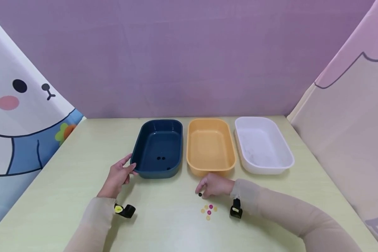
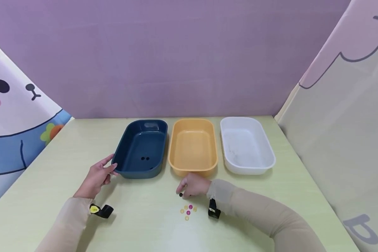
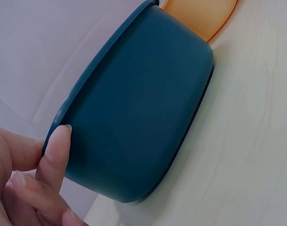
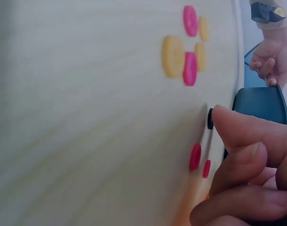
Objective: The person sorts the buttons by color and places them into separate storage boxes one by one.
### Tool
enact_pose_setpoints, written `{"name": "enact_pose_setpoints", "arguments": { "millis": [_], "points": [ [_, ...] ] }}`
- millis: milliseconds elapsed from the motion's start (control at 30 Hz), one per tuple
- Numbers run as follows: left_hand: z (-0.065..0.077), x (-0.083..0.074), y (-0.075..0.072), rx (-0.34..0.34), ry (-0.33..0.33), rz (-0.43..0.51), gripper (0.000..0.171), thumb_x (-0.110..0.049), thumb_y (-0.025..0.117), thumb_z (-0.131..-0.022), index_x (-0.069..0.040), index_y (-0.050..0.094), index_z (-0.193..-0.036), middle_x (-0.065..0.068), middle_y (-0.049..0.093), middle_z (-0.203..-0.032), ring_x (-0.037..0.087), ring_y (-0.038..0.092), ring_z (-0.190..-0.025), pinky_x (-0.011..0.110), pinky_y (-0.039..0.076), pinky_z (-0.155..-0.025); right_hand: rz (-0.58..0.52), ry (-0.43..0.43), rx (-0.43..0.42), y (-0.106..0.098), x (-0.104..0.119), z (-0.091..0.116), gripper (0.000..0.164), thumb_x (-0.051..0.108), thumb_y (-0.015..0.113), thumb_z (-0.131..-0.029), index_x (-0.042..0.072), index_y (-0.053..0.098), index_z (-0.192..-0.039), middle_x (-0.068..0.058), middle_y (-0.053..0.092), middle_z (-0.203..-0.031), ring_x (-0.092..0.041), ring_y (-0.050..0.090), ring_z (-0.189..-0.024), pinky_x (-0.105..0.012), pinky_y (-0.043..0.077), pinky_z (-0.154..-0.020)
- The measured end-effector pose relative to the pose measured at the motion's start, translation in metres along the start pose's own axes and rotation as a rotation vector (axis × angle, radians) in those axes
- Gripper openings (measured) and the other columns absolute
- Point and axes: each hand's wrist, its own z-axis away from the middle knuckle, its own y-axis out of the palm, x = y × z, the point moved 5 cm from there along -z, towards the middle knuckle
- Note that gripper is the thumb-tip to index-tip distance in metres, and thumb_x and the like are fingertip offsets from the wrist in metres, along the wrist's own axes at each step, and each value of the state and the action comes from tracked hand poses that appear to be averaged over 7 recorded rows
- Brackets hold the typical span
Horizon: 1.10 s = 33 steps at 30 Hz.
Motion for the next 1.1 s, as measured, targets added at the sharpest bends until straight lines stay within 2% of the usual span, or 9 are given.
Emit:
{"name": "enact_pose_setpoints", "arguments": {
  "millis": [267,500,667,833,1100],
  "points": [
    [0.0000,0.0007,-0.0014,-0.003,0.000,0.001,0.058,-0.014,0.048,-0.101,-0.008,0.022,-0.153,-0.009,0.064,-0.062,0.005,0.035,-0.041,0.020,0.031,-0.043,0.026,-0.034,0.006,0.0005,0.0001,-0.0042,0.018,-0.008,0.075,-0.072,0.007,0.075,-0.083,0.005,0.066,-0.076,-0.006,0.046,-0.054,-0.018,0.040,-0.052],
    [0.0007,0.0010,-0.0017,0.004,-0.007,-0.003,0.059,-0.015,0.049,-0.101,-0.008,0.022,-0.153,-0.008,0.065,-0.063,0.005,0.036,-0.041,0.020,0.031,-0.043,0.119,-0.085,0.011,0.0002,0.0018,-0.0045,0.016,-0.005,0.077,-0.072,0.008,0.070,-0.078,0.007,0.057,-0.069,-0.008,0.044,-0.064,-0.021,0.039,-0.061],
    [0.0007,0.0012,-0.0018,-0.002,-0.005,-0.003,0.058,-0.015,0.049,-0.101,-0.007,0.023,-0.152,-0.010,0.064,-0.061,0.005,0.035,-0.041,0.019,0.031,-0.042,0.142,-0.055,-0.005,-0.0008,-0.0008,-0.0059,0.018,0.001,0.079,-0.072,0.010,0.064,-0.072,0.006,0.053,-0.065,-0.009,0.045,-0.061,-0.022,0.039,-0.058],
    [-0.0008,0.0015,-0.0013,-0.001,0.009,0.025,0.058,-0.013,0.049,-0.100,-0.006,0.024,-0.152,-0.011,0.063,-0.058,0.004,0.035,-0.040,0.018,0.031,-0.042,0.137,-0.025,-0.007,-0.0015,-0.0047,-0.0055,0.020,0.006,0.081,-0.074,0.011,0.063,-0.066,0.007,0.055,-0.062,-0.007,0.047,-0.058,-0.020,0.038,-0.054],
    [-0.0022,0.0004,-0.0013,0.009,0.005,0.045,0.058,-0.013,0.048,-0.101,-0.006,0.023,-0.152,-0.011,0.062,-0.058,0.005,0.035,-0.038,0.019,0.030,-0.042,0.111,-0.086,0.017,-0.0077,0.0021,0.0019,0.012,0.003,0.074,-0.079,0.009,0.070,-0.070,0.007,0.061,-0.063,-0.006,0.049,-0.060,-0.020,0.041,-0.059]
  ]
}}
